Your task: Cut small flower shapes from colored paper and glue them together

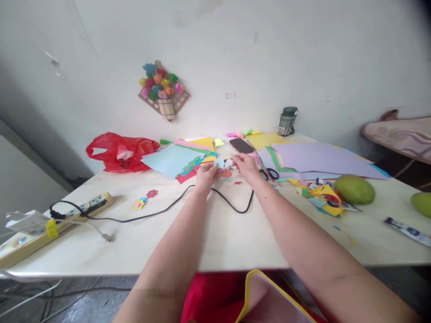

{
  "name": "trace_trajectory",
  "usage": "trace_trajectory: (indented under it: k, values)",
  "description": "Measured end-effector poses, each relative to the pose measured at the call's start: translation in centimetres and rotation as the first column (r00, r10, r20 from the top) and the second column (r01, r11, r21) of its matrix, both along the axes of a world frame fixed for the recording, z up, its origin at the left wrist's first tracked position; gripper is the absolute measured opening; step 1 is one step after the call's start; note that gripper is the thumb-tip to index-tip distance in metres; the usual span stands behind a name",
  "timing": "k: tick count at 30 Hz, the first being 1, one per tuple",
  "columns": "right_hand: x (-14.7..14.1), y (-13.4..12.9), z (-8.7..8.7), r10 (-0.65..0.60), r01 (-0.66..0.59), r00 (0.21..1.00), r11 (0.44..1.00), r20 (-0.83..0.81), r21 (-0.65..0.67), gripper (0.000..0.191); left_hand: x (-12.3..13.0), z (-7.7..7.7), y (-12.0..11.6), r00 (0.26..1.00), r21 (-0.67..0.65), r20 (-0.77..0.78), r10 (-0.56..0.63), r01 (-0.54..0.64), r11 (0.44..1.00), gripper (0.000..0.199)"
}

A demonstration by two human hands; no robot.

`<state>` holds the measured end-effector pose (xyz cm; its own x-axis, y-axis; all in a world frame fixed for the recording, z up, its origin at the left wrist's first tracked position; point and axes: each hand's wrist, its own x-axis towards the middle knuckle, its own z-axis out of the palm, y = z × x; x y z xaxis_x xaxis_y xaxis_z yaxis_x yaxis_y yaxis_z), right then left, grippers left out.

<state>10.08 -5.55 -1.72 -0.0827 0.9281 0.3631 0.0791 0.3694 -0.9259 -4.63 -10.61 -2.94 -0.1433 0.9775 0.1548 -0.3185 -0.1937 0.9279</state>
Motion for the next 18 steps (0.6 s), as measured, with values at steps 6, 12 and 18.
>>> trace_trajectory:
  k: [6,12,18]
  values:
    - [-0.5,-0.3,0.6,0.034,-0.037,0.999,0.982,0.017,0.185,0.030,0.1,-0.1,-0.1,0.998,-0.022,0.021,-0.058,0.059,0.998,0.031]
    - [-1.5,-0.7,-0.2,0.194,-0.180,0.968,0.979,-0.160,0.098,0.029,0.5,0.5,-0.6,0.988,-0.055,0.127,-0.083,0.090,0.994,0.020]
    - [-1.7,-1.2,-0.5,0.279,-0.290,0.929,0.957,-0.244,-0.008,0.029,0.8,0.9,-0.9,0.973,-0.084,0.203,-0.109,0.128,0.988,0.009]
